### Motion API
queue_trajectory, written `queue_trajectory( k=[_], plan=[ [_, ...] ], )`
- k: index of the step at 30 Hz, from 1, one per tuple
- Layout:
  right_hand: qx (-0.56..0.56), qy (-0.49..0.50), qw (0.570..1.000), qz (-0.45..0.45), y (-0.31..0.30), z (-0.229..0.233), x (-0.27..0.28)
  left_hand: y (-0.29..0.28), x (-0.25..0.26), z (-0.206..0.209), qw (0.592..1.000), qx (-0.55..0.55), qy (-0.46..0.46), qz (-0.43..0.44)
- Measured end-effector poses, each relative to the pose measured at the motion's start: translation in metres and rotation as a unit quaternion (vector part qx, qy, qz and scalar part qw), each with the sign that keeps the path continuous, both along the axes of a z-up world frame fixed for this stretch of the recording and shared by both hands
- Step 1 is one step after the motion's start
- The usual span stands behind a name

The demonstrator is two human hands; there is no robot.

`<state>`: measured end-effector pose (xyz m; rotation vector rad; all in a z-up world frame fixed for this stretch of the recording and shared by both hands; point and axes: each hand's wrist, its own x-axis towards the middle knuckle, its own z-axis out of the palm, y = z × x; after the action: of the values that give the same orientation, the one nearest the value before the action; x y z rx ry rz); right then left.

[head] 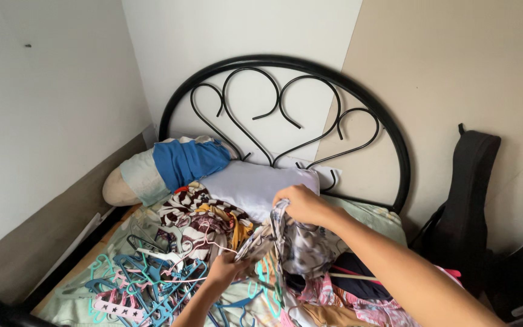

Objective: The person picks up a grey piece of clothing from a bed, folds it, and places it onto a pile of laundry on a table. They then remove a floral skirt from a hanger, fold it, and add it to the pile, followed by a tan patterned shirt and another floral garment.

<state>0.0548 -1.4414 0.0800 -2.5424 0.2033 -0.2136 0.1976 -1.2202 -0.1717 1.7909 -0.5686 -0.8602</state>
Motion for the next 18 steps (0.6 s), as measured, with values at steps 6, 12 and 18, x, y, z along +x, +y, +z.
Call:
queue_trajectory(
  k=[6, 12, 18],
  plan=[
    [-0.031, -0.027, 0.998, 0.049, 0.01, 0.005, 0.001, -0.058, -0.043, -0.084, 0.985, 0.17, -0.012, 0.003],
    [-0.008, -0.019, 0.999, 0.044, 0.001, -0.009, -0.011, -0.063, -0.101, -0.098, 0.991, 0.113, -0.002, 0.075],
    [-0.009, -0.037, 0.999, 0.03, -0.005, -0.011, -0.013, -0.06, -0.083, -0.082, 0.981, 0.048, 0.172, 0.077]
  ],
)
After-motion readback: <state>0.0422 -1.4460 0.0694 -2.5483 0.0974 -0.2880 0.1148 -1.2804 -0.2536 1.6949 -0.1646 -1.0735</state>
